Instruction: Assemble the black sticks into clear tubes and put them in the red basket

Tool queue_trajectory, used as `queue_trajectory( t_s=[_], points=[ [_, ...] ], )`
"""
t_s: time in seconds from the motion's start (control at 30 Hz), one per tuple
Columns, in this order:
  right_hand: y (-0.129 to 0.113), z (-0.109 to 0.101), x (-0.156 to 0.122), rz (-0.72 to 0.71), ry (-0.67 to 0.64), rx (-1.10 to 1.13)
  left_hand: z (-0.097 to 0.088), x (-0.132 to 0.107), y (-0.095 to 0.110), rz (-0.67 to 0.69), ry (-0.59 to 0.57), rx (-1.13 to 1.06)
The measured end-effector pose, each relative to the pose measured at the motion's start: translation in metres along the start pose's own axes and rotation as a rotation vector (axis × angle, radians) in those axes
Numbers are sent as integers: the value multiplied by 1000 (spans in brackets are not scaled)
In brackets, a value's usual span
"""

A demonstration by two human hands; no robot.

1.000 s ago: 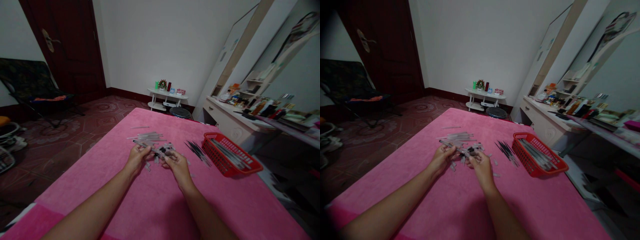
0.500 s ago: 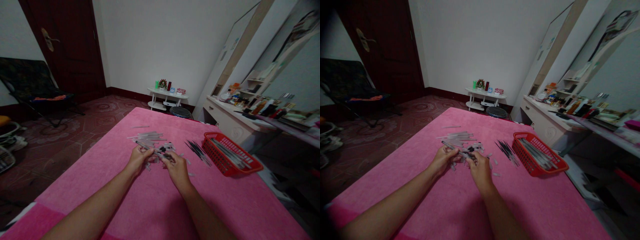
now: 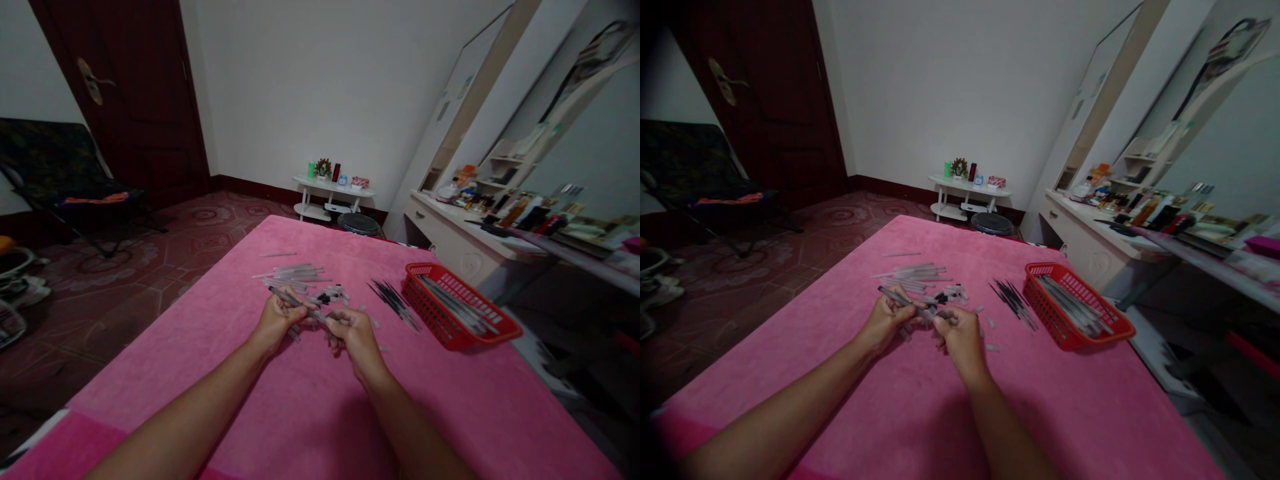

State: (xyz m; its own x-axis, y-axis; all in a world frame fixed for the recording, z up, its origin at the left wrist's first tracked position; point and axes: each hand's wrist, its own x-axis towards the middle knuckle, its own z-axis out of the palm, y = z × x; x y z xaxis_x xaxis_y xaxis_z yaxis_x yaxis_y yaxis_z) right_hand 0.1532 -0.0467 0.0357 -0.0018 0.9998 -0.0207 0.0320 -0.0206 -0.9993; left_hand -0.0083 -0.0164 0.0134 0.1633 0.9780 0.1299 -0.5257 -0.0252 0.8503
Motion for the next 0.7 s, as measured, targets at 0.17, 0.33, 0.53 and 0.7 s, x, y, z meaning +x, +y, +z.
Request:
queue_trajectory(
  t_s=[0.17, 0.33, 0.53, 0.7],
  points=[
    [-3, -3, 1, 104, -71, 119, -1, 2, -2, 3, -38, 14],
    [-2, -2, 4, 52, -138, 12, 6, 3, -2, -30, -26, 93],
    [-37, -55, 20, -142, 156, -102, 4, 4, -1, 34, -16, 281],
    [-69, -152, 17, -393, 880, -643, -5, 9, -5, 103, 135, 382]
  ],
)
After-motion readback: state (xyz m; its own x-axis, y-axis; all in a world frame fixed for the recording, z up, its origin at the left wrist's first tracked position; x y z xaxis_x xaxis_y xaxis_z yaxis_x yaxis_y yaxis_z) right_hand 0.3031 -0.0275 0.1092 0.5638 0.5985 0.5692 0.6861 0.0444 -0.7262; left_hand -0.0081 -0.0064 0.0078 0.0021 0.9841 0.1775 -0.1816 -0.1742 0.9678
